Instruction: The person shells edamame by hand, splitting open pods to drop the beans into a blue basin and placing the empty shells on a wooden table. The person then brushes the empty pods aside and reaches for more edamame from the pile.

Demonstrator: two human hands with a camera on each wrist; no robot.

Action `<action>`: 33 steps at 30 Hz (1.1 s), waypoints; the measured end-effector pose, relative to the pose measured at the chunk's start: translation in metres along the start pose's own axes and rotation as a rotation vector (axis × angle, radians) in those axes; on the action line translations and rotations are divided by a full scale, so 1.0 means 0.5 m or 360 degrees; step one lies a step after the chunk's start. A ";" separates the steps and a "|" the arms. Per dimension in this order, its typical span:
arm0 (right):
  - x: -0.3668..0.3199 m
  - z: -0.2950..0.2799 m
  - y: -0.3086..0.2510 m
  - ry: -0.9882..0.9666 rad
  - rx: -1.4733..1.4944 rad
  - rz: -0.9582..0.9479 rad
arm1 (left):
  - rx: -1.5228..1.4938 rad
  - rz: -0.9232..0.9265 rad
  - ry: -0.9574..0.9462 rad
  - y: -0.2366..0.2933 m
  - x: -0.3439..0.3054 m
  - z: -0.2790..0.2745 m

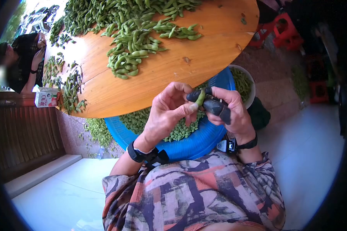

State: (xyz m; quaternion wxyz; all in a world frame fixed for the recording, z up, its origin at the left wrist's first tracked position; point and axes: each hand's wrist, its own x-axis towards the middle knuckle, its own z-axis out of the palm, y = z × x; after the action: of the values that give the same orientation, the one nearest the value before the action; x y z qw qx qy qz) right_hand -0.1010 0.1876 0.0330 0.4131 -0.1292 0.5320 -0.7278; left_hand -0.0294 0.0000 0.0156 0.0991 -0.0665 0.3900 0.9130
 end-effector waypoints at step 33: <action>0.014 0.073 0.070 0.0626 -0.1817 -0.0985 | 0.0306 0.0375 0.0760 -0.082 0.030 0.060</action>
State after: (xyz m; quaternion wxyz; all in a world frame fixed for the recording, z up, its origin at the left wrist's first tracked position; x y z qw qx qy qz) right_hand -0.0662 0.1548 0.0151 -0.0517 -0.3386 0.8366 -0.4275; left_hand -0.0357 0.0514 0.0047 -0.0966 -0.2243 0.4922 0.8355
